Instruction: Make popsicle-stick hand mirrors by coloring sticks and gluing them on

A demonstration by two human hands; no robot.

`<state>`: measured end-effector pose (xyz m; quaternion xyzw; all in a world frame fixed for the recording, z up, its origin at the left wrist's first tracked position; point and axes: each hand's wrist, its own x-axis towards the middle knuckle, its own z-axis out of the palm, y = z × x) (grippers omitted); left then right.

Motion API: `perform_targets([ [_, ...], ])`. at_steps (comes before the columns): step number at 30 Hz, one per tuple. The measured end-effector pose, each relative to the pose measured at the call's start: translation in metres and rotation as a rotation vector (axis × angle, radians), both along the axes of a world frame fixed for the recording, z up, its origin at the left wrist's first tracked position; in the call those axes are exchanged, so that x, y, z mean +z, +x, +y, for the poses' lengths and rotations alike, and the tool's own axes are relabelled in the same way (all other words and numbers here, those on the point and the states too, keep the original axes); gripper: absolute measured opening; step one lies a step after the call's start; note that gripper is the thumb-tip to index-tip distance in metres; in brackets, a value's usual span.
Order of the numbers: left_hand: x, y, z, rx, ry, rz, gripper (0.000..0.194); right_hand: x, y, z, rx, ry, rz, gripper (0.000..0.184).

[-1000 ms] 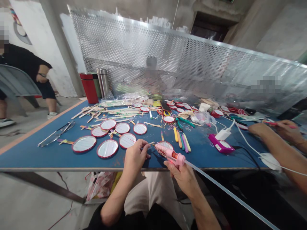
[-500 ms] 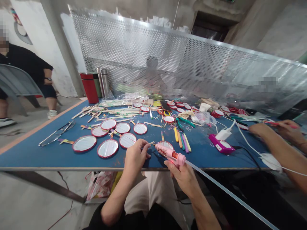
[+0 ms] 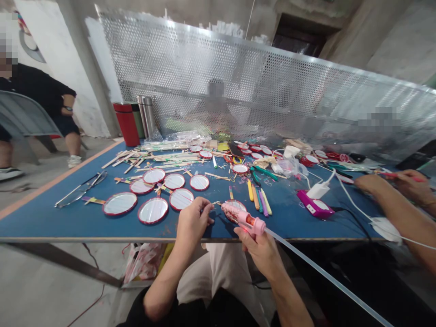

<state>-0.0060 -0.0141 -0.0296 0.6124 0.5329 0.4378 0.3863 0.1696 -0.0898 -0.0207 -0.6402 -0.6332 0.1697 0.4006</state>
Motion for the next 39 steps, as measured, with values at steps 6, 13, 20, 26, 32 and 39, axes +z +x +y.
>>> perform_targets([
  [6, -0.0012, 0.0000, 0.0003, 0.007, 0.019, 0.004, 0.012, 0.0021, 0.0000, 0.0000, 0.027, -0.010, -0.015, 0.052],
  [13, -0.0008, 0.0003, 0.0005, 0.011, 0.020, 0.008, 0.012, 0.0025, -0.0010, 0.0002, 0.033, -0.008, -0.020, 0.049],
  [20, -0.0001, -0.0002, 0.0003, 0.011, 0.015, 0.011, 0.013, 0.0060, -0.0017, -0.0003, 0.026, -0.042, 0.013, 0.045],
  [26, 0.0020, 0.0002, -0.0011, 0.009, 0.018, 0.008, 0.013, 0.0037, -0.0017, -0.0008, 0.004, -0.042, 0.004, 0.047],
  [32, 0.0024, -0.0001, -0.0012, 0.006, 0.020, 0.015, 0.011, 0.0023, -0.0001, -0.0006, 0.016, -0.024, 0.009, 0.050],
  [39, 0.0021, -0.0002, -0.0009, 0.011, 0.010, 0.017, 0.013, 0.0043, -0.0008, 0.0001, 0.032, -0.002, -0.032, 0.050],
])
